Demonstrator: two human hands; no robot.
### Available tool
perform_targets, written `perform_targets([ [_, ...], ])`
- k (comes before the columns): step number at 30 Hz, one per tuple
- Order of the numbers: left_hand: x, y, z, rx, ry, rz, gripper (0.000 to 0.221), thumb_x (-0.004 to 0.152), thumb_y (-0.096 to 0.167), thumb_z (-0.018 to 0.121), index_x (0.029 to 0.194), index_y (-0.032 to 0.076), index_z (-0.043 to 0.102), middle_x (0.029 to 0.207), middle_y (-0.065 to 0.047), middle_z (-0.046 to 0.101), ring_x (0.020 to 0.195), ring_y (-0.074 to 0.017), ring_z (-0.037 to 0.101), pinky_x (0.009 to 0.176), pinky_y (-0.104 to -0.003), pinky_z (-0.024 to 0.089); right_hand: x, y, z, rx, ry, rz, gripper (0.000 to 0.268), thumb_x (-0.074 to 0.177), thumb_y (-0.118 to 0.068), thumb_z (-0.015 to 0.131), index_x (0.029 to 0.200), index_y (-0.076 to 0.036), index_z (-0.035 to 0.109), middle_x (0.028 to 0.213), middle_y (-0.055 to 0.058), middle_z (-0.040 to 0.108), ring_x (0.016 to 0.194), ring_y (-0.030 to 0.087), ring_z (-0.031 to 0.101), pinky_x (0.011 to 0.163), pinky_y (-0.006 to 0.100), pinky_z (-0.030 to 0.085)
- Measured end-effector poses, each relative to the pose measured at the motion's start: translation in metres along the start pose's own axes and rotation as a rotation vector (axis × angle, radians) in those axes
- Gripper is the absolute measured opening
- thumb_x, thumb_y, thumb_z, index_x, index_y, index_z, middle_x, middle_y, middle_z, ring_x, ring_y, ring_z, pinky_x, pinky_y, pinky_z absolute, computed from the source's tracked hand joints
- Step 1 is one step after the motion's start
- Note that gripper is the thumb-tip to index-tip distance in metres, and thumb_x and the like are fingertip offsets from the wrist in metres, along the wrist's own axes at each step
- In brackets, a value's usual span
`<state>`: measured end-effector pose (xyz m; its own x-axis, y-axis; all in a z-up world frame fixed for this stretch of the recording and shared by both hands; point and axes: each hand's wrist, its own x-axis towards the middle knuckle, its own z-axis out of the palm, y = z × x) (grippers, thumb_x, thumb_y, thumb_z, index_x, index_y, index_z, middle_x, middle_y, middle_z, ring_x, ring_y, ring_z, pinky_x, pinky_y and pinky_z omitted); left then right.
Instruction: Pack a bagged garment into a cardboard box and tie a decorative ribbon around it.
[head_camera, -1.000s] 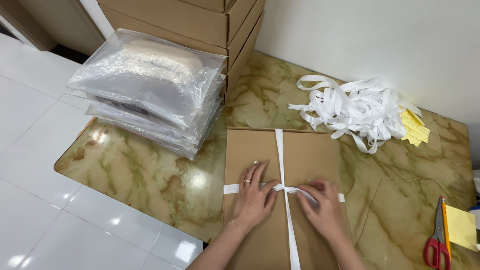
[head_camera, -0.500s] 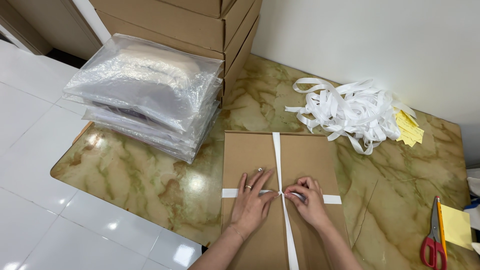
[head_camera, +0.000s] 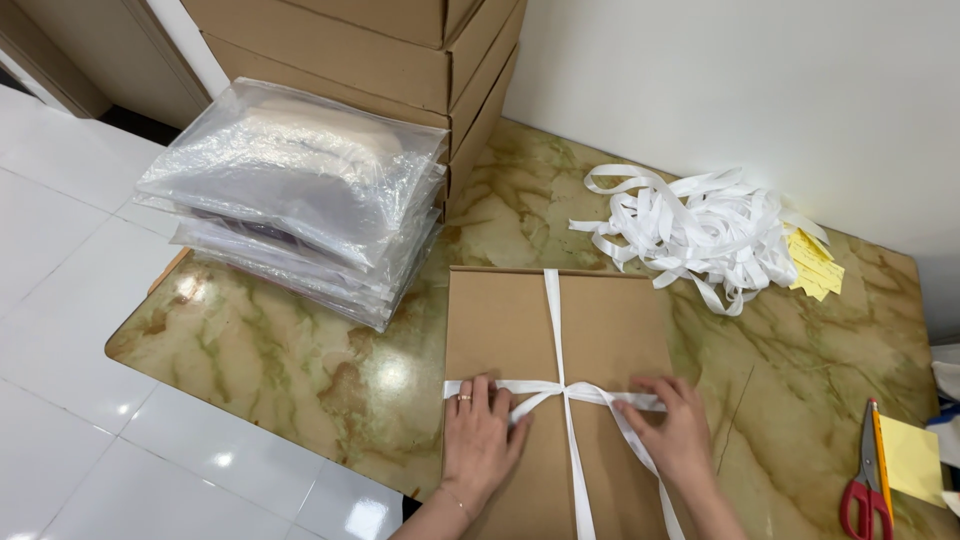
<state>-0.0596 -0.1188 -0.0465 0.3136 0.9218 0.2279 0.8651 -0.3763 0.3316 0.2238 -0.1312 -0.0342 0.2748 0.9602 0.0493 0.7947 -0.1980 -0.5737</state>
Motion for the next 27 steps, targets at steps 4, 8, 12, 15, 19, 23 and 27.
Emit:
perform_targets([
  [4, 0.005, 0.002, 0.004, -0.181, -0.173, -0.028, 0.020, 0.097, 0.034, 0.068, 0.095, 0.014, 0.067, 0.100, -0.008, 0.065, 0.105, -0.0337, 0.058, 0.080, -0.049, 0.052, 0.001, 0.017, 0.016, 0.006, -0.092, 0.087, 0.019, 0.084, -0.033, 0.084, 0.089, -0.014, 0.083, 0.094, -0.004, 0.072, 0.067, 0.014, 0.064, 0.075, 0.029, 0.055],
  [8, 0.037, 0.016, -0.060, -0.658, -0.624, -0.543, 0.041, 0.097, 0.065, 0.059, 0.105, 0.025, 0.052, 0.089, 0.005, 0.069, 0.076, -0.0159, 0.064, 0.072, -0.033, 0.047, 0.004, -0.026, -0.006, 0.263, -0.074, 0.247, 0.016, 0.089, -0.024, 0.079, 0.086, -0.009, 0.077, 0.080, 0.004, 0.077, 0.076, 0.015, 0.070, 0.075, 0.028, 0.055],
  [12, 0.045, -0.017, -0.005, -1.216, -1.001, -0.790, 0.080, 0.101, 0.079, 0.031, 0.128, 0.010, 0.059, 0.079, -0.016, 0.075, 0.054, -0.0142, 0.068, 0.046, -0.024, 0.051, 0.007, -0.037, -0.032, 0.579, -0.409, 0.573, 0.037, 0.101, -0.035, 0.067, 0.098, 0.002, 0.066, 0.067, 0.023, 0.069, 0.042, 0.022, 0.044, 0.040, 0.031, 0.032],
  [15, 0.045, -0.032, 0.014, -1.338, -1.047, -0.796, 0.070, 0.109, 0.067, 0.035, 0.106, 0.006, 0.070, 0.081, -0.012, 0.075, 0.058, -0.0137, 0.067, 0.048, -0.024, 0.054, 0.013, -0.017, -0.034, 0.674, -0.511, 0.674, 0.046, 0.103, -0.041, 0.062, 0.097, 0.004, 0.066, 0.074, 0.021, 0.069, 0.046, 0.019, 0.044, 0.040, 0.027, 0.028],
  [19, 0.038, -0.020, -0.003, -1.671, -0.663, -0.693, 0.029, 0.109, 0.026, 0.062, 0.105, -0.002, 0.070, 0.083, -0.010, 0.070, 0.068, -0.0138, 0.063, 0.057, -0.024, 0.052, 0.022, 0.038, 0.001, 1.174, -0.274, 0.561, 0.014, 0.097, -0.013, 0.076, 0.091, -0.001, 0.074, 0.091, 0.005, 0.068, 0.085, 0.010, 0.064, 0.085, 0.025, 0.058],
  [23, 0.055, -0.001, 0.013, -1.668, -0.409, -0.742, 0.025, 0.104, 0.023, 0.068, 0.104, 0.000, 0.076, 0.090, -0.011, 0.078, 0.079, -0.0140, 0.071, 0.068, -0.024, 0.057, 0.023, 0.001, 0.014, 1.184, -0.113, 0.389, 0.011, 0.093, -0.011, 0.072, 0.095, -0.001, 0.076, 0.131, 0.019, 0.077, 0.125, 0.024, 0.068, 0.093, 0.043, 0.057],
  [27, 0.068, 0.021, 0.036, -1.372, -0.161, -0.659, 0.022, 0.088, 0.028, 0.084, 0.102, 0.012, 0.086, 0.107, 0.001, 0.073, 0.104, -0.0064, 0.063, 0.088, -0.022, 0.054, 0.026, -0.025, 0.036, 1.502, -0.130, 0.405, 0.016, 0.087, -0.006, 0.073, 0.100, 0.003, 0.074, 0.131, 0.026, 0.074, 0.115, 0.032, 0.067, 0.099, 0.044, 0.051],
])
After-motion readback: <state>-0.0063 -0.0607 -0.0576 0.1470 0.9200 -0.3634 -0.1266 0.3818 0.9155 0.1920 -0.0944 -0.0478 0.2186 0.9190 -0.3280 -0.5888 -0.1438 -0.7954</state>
